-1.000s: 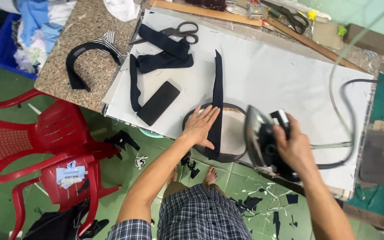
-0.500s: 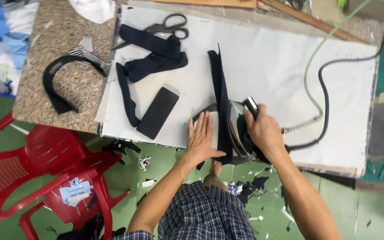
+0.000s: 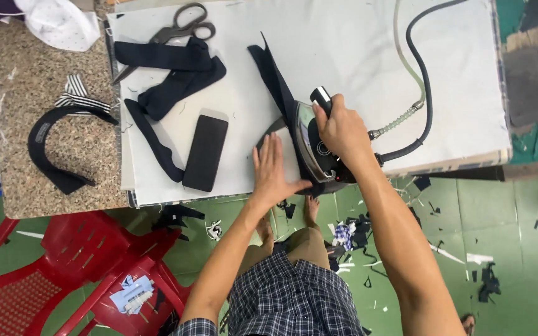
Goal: The person irons a black fabric strip on a curved pressing board using a steam iron. They repeatedly position the fabric, press it with the iron, and adjust its placement to ensure it is flat and smooth.
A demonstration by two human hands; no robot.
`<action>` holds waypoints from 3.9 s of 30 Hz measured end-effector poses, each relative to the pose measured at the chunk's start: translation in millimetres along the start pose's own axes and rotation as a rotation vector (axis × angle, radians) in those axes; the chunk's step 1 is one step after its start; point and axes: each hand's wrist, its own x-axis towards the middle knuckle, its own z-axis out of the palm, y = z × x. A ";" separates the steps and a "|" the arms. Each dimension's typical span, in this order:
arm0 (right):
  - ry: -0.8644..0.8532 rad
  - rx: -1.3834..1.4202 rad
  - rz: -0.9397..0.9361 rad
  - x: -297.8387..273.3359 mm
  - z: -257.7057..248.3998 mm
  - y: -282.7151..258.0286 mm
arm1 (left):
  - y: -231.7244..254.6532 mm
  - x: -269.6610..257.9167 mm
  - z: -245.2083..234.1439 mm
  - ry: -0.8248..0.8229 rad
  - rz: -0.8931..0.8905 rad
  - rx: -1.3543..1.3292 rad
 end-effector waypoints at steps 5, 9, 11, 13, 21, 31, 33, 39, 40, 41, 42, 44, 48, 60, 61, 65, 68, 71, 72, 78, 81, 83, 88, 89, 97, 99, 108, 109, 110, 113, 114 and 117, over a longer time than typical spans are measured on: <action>-0.025 0.001 0.023 -44.7 -5.2 -0.6 | -25.1 -20.1 12.8 0.139 -0.125 -0.279; -0.061 0.010 0.033 -65.7 -8.2 0.7 | -24.9 -25.7 14.9 0.178 -0.132 -0.260; -0.061 0.016 0.026 -66.4 -9.6 0.4 | -19.7 -25.3 9.8 0.172 -0.142 -0.261; -0.058 0.028 0.014 -65.3 -8.8 2.1 | -18.8 -24.4 6.7 0.169 -0.150 -0.254; -0.063 0.143 -0.109 -63.6 -13.1 9.8 | -25.1 -25.9 12.1 0.123 -0.176 -0.231; -0.136 0.025 -0.074 -66.5 5.3 23.7 | -10.8 -44.7 17.2 0.177 -0.307 -0.393; -0.157 -0.016 -0.058 -77.4 1.6 21.5 | -13.9 -50.9 24.1 0.185 -0.311 -0.517; -0.116 -0.116 -0.044 -65.3 -15.6 -12.1 | 18.4 -41.3 12.7 0.159 -0.399 -0.445; -0.121 -0.117 -0.029 -57.9 -18.2 -15.0 | 22.9 -39.8 12.4 0.144 -0.400 -0.450; -0.109 -0.123 -0.041 -49.5 -19.9 -18.0 | 26.0 -37.6 12.2 0.137 -0.426 -0.442; -0.098 -0.129 -0.053 -42.1 -21.2 -21.2 | 29.1 -36.5 11.6 0.131 -0.452 -0.434; -0.106 -0.134 -0.042 -27.1 -23.6 -23.2 | 32.5 -31.0 12.3 0.130 -0.471 -0.415; -0.059 -0.186 -0.036 -6.0 -17.7 -27.6 | 35.3 -23.5 4.5 0.132 -0.522 -0.397; 0.093 0.001 0.019 0.0 5.3 -16.1 | 22.2 -45.9 -25.9 0.010 -0.378 -0.441; 0.099 0.001 0.024 -9.5 4.2 -17.7 | 6.2 -52.4 -30.1 0.006 -0.371 -0.442; 0.060 0.016 0.064 -35.3 4.2 -15.7 | -55.6 -66.7 -57.9 0.186 -0.120 0.221; 0.052 0.018 0.084 -44.4 1.5 -19.8 | -98.0 -72.1 -70.6 0.305 -0.053 0.477; 0.039 0.028 0.089 -43.2 2.3 -17.7 | -118.0 -70.4 -73.4 0.349 -0.036 0.635; 0.022 0.034 0.091 -42.1 4.6 -14.6 | -121.2 -70.7 -73.0 0.357 -0.027 0.671; 0.064 0.034 0.072 -42.2 9.1 -9.6 | -143.8 -56.0 -90.5 0.472 -0.027 0.627; 0.051 0.023 0.072 -44.8 6.4 -12.0 | -171.3 -44.1 -105.3 0.557 -0.011 0.709; 0.049 0.018 0.069 -42.2 7.4 -10.3 | -184.2 -37.8 -112.5 0.613 0.008 0.727; 0.043 0.015 0.059 -40.4 8.3 -8.9 | -187.2 -33.0 -117.3 0.734 0.066 0.755; 0.045 0.012 0.059 -40.9 7.9 -9.6 | -187.5 -32.5 -116.9 0.746 0.071 0.752; 0.064 0.013 0.038 -41.5 8.8 -9.0 | -184.3 -33.6 -117.3 0.773 0.077 0.737; 0.070 0.006 0.037 -41.5 9.8 -8.1 | -181.1 -34.9 -118.5 0.761 0.078 0.724; 0.067 0.005 0.063 -44.5 3.9 -15.8 | -176.5 -35.8 -119.9 0.745 0.067 0.733; 0.068 0.007 0.064 -45.4 3.0 -15.8 | -176.9 -35.9 -120.0 0.744 0.069 0.733; 0.072 0.014 0.042 -46.4 2.1 -15.8 | -177.3 -36.1 -120.2 0.745 0.073 0.729; 0.069 0.064 -0.005 -49.9 -2.9 -16.8 | -177.0 -35.9 -119.7 0.748 0.076 0.729; 0.061 0.109 -0.029 -51.3 -4.7 -17.5 | -176.9 -35.9 -119.6 0.749 0.075 0.736; 0.017 0.160 -0.023 -47.8 -0.2 -12.3 | -176.7 -35.9 -119.6 0.754 0.077 0.740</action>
